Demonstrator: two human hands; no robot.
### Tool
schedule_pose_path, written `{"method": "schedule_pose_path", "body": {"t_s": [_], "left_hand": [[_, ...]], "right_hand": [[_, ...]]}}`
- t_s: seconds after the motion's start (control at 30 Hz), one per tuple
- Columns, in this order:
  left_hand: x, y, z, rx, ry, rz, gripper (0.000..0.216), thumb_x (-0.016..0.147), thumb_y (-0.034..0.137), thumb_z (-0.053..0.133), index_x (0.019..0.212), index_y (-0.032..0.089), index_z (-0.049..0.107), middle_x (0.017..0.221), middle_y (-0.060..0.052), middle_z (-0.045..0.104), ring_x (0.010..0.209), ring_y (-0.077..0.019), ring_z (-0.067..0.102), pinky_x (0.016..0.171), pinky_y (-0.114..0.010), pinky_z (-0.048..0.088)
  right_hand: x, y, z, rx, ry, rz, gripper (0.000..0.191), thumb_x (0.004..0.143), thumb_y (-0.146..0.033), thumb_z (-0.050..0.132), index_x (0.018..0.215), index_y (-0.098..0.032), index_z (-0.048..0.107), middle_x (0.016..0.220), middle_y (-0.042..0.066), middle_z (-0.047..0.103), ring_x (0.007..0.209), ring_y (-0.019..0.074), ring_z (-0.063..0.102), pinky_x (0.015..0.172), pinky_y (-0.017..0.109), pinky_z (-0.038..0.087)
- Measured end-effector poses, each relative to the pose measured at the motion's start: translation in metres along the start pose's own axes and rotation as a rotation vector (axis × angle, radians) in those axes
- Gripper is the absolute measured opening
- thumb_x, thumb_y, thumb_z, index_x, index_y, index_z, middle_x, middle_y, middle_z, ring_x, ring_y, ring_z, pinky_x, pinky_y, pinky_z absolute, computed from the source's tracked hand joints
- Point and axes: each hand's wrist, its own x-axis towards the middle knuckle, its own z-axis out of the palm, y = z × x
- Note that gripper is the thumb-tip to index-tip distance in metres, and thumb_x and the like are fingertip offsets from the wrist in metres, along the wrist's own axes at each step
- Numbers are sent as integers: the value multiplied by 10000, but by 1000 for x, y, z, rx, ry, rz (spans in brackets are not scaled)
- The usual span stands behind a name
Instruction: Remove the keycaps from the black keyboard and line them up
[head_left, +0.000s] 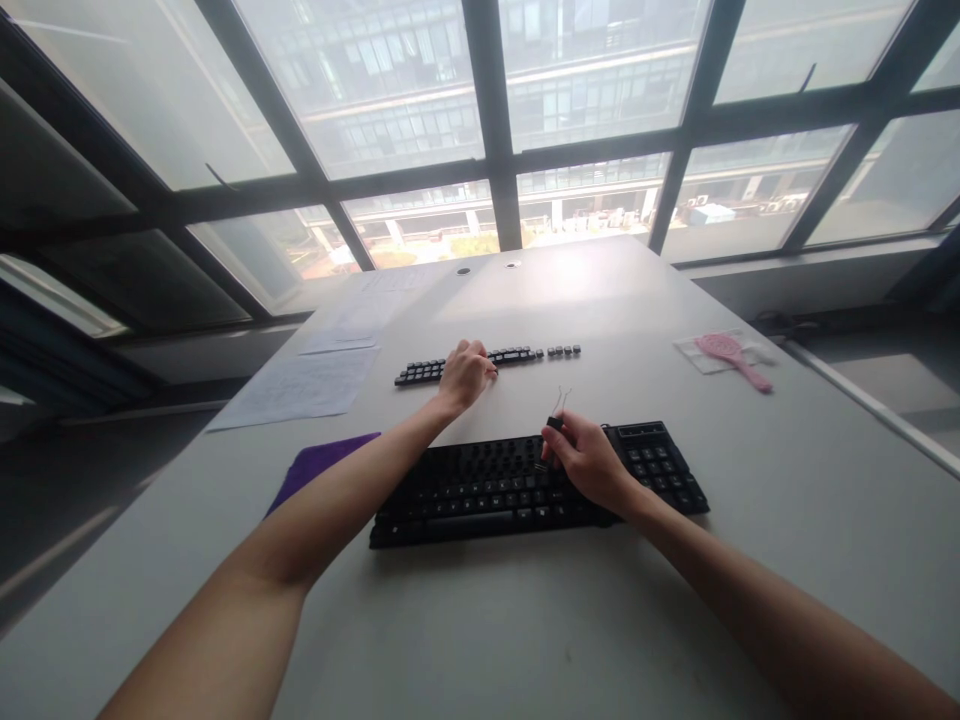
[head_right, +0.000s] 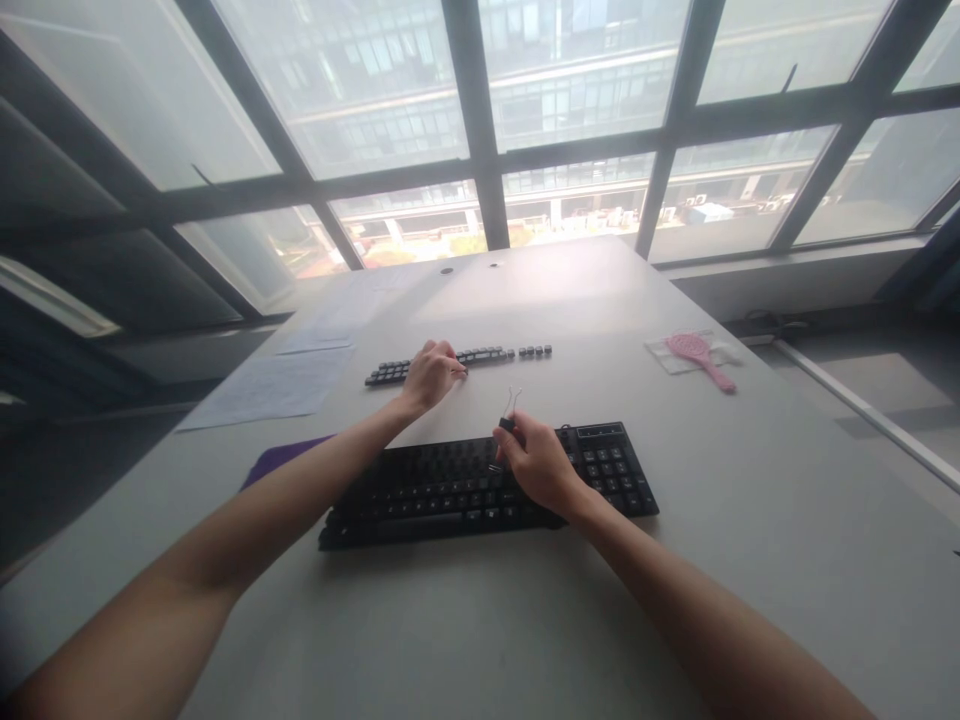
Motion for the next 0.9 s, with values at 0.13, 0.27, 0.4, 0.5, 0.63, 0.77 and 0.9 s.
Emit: {"method": "schedule_pose_path", "body": {"t_s": [0.13,0.27,0.4,0.5,0.63,0.77,0.9], "left_hand": [[3,0,-2,4,4,-14,118,820,168,688,766,197,788,951,-103,619,963,-281,503,834,-422,459],[5,0,-2,14,3,-22,94,809,177,705,756,192,781,949,-102,619,968,-282,509,840,-425,468],[6,0,0,26,6,-33,88,817,181,696,780,189,776,959,-96,617,980,-275,509,856,-413,471],[5,-1,-2,36,12,-44,89,826,186,685,826,183,773,982,-94,615,994,-268,509,865,-399,473],[1,-1,-11,52,16,-55,86,824,199,690,866,181,764,1005,-91,613,1009,-265,504,882,-388,471],[-6,0,-23,75,10,-71,124,862,189,636,860,181,760,1003,-96,614,1005,-266,502,870,-382,463],[-13,5,-25,90,-22,-84,163,878,200,611,866,196,774,971,-99,613,974,-265,509,822,-367,457]], "right_hand": [[0,3,0,-7,-1,0,226,958,-364,524,788,-217,545,677,-2,670,558,151,579,576,267,436],[1,4,0,2,-3,-1,236,965,-368,517,789,-213,545,677,-1,669,559,148,581,580,268,442],[1,5,1,2,0,-13,227,965,-358,520,794,-210,548,678,-3,665,570,146,581,587,267,440],[1,7,1,12,3,-14,221,961,-356,528,797,-209,547,678,-2,666,567,146,581,588,268,441],[2,6,1,51,11,-4,224,959,-367,530,800,-210,542,669,-2,664,559,147,584,579,270,453],[3,3,0,110,33,3,230,953,-378,540,798,-208,536,661,-1,660,548,147,582,566,271,463],[3,4,0,114,47,1,240,948,-385,548,792,-203,534,654,3,656,530,142,571,556,273,460]]}}
